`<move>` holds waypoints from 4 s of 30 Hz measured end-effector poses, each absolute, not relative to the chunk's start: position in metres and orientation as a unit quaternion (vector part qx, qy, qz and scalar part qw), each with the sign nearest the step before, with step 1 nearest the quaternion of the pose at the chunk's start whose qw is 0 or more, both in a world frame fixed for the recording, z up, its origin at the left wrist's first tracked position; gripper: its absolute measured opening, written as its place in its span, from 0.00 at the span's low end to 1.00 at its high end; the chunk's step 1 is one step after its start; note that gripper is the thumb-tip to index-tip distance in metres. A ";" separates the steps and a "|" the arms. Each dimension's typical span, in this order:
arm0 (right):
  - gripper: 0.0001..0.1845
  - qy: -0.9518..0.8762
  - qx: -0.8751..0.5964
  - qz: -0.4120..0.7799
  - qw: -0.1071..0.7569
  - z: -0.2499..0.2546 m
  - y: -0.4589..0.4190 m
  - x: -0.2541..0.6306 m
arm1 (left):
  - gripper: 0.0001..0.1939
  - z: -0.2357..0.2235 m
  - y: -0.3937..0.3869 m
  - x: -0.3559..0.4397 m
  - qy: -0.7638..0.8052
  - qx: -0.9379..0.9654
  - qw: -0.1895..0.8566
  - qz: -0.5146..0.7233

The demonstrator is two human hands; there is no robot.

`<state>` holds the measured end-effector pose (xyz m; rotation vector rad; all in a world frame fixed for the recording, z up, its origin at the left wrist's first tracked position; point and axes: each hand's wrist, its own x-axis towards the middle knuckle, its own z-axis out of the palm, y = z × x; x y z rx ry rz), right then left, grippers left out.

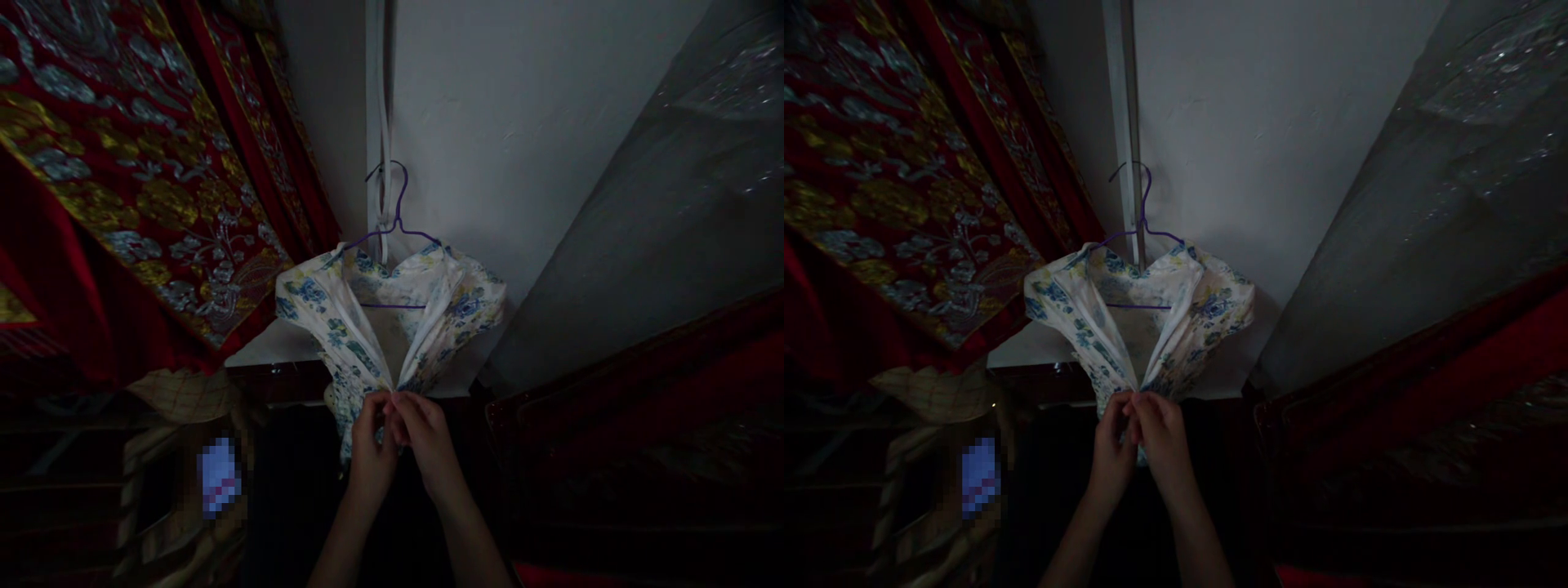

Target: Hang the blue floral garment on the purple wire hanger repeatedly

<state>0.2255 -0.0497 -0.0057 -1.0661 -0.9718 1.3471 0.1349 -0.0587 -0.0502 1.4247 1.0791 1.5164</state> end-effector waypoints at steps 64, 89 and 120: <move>0.26 -0.467 -0.480 0.544 0.506 -0.023 -0.039 0.249 | 0.08 -0.066 -0.060 0.137 0.475 0.570 0.374 0.557; 0.15 -0.407 -0.364 0.469 0.694 0.109 0.028 0.255 | 0.06 -0.058 -0.053 0.160 0.445 0.632 0.393 0.499; 0.22 -0.505 -0.403 0.468 0.603 0.036 0.017 0.238 | 0.07 0.167 0.029 0.032 0.252 0.514 0.222 0.789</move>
